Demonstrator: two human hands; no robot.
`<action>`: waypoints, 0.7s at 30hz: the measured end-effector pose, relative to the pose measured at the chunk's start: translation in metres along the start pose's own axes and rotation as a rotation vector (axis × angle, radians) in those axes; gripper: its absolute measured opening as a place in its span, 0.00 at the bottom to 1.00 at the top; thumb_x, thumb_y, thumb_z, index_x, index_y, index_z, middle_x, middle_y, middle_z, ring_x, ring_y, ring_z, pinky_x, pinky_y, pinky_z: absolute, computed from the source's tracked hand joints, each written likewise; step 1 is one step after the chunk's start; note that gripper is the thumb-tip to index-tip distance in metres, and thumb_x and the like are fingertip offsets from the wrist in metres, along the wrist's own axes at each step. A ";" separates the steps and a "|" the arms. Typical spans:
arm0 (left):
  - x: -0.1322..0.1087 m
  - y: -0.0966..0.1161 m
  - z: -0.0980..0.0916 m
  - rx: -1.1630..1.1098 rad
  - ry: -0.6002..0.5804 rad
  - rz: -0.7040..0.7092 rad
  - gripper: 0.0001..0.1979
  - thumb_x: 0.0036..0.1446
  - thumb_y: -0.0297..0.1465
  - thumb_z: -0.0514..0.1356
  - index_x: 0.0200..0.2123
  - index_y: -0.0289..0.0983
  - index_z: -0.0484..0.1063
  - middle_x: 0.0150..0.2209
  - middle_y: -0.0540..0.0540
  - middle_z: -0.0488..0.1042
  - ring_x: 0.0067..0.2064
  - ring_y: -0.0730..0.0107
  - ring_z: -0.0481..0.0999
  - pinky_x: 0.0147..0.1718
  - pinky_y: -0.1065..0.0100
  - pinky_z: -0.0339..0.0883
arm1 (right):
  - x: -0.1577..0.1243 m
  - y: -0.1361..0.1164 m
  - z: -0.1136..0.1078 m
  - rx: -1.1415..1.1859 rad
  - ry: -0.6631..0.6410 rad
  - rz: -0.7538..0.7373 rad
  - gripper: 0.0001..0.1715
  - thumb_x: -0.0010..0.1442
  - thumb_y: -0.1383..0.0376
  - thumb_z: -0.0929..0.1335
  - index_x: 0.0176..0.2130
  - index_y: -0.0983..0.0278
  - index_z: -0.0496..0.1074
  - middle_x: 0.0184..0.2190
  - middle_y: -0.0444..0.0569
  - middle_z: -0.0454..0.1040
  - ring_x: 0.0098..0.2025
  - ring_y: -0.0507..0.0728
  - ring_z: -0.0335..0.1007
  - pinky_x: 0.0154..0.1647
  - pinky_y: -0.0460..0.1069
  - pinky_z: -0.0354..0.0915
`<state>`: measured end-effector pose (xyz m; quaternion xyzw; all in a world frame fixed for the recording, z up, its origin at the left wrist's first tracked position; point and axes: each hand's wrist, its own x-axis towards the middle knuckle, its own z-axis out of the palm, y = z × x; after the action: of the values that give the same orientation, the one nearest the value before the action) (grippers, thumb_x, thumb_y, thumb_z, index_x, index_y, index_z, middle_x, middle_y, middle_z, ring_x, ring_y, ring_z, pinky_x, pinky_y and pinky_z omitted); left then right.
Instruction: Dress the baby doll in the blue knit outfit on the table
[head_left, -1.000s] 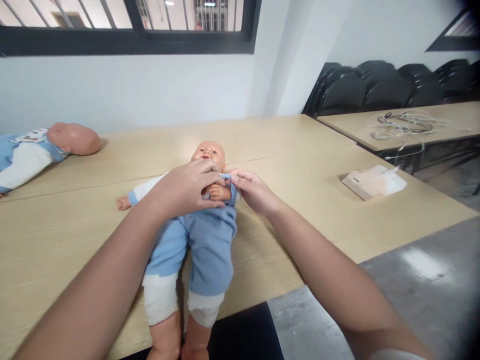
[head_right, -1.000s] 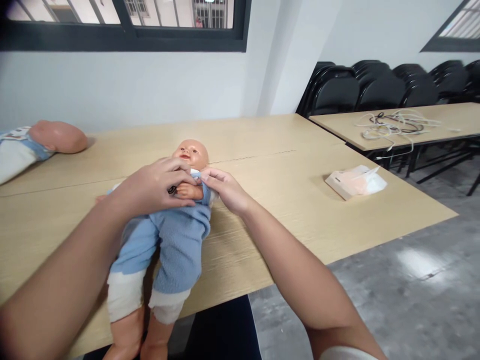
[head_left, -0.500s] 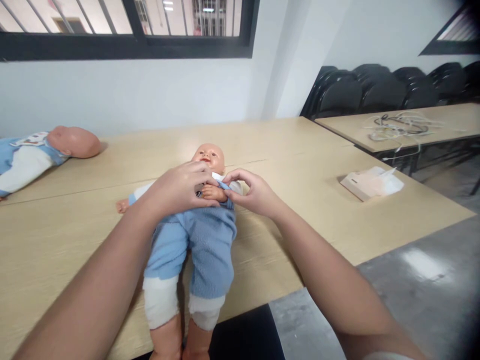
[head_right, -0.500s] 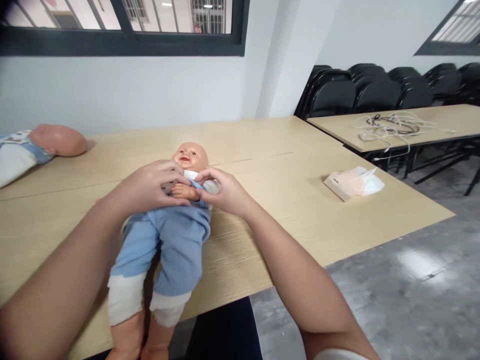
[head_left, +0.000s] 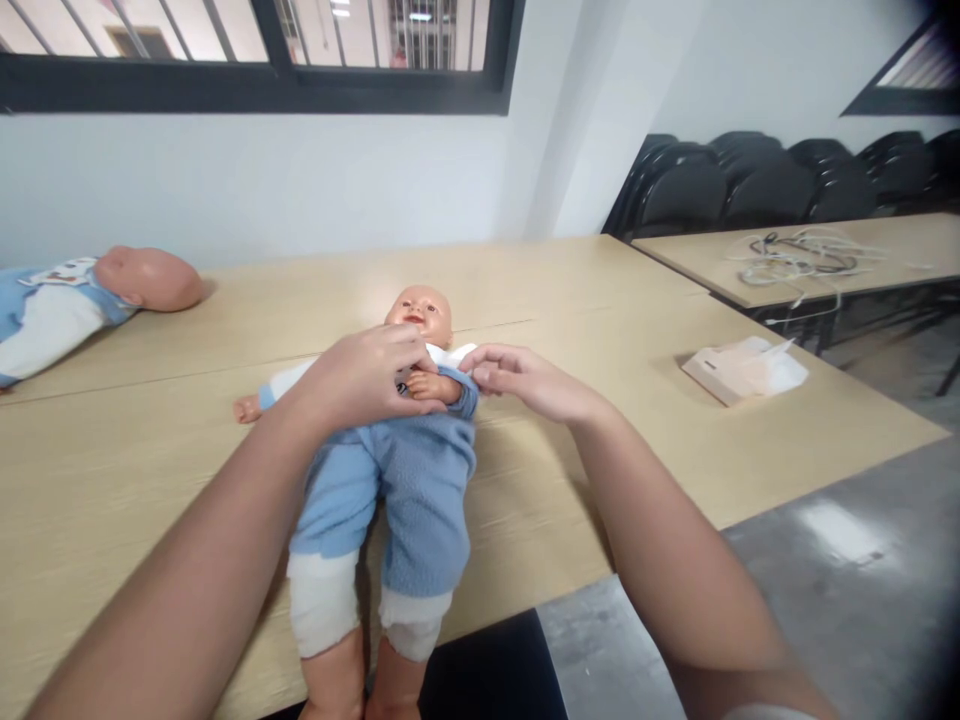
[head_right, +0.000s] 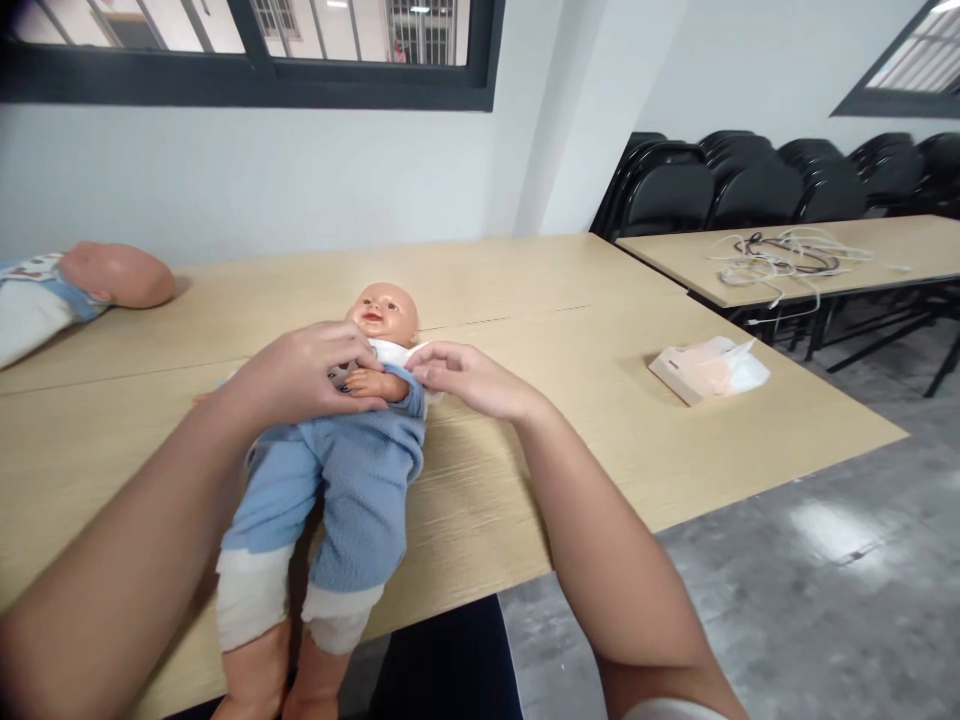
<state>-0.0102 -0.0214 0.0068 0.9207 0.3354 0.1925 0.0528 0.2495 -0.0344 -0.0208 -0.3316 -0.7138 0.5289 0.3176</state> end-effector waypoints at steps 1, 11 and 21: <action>0.000 0.001 0.000 -0.004 0.001 -0.007 0.15 0.57 0.46 0.67 0.39 0.41 0.78 0.38 0.46 0.76 0.41 0.60 0.75 0.38 0.63 0.65 | -0.001 0.000 -0.003 -0.019 -0.031 0.034 0.16 0.68 0.55 0.68 0.33 0.62 0.73 0.31 0.44 0.71 0.33 0.52 0.64 0.39 0.50 0.63; 0.000 0.001 -0.002 -0.034 0.004 -0.009 0.12 0.55 0.42 0.68 0.38 0.42 0.77 0.35 0.47 0.75 0.37 0.62 0.74 0.35 0.64 0.64 | -0.001 0.000 -0.002 0.017 -0.064 0.114 0.13 0.60 0.56 0.73 0.35 0.63 0.73 0.34 0.45 0.73 0.37 0.53 0.65 0.41 0.49 0.60; -0.001 -0.002 -0.005 -0.005 -0.005 -0.027 0.11 0.55 0.42 0.68 0.33 0.41 0.77 0.34 0.49 0.74 0.36 0.65 0.73 0.34 0.64 0.62 | 0.009 0.023 -0.003 -0.541 0.531 -0.038 0.07 0.51 0.67 0.69 0.28 0.61 0.64 0.24 0.39 0.63 0.28 0.50 0.56 0.31 0.48 0.52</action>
<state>-0.0143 -0.0208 0.0104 0.9165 0.3471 0.1904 0.0583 0.2501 -0.0201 -0.0416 -0.5158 -0.7264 0.2110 0.4022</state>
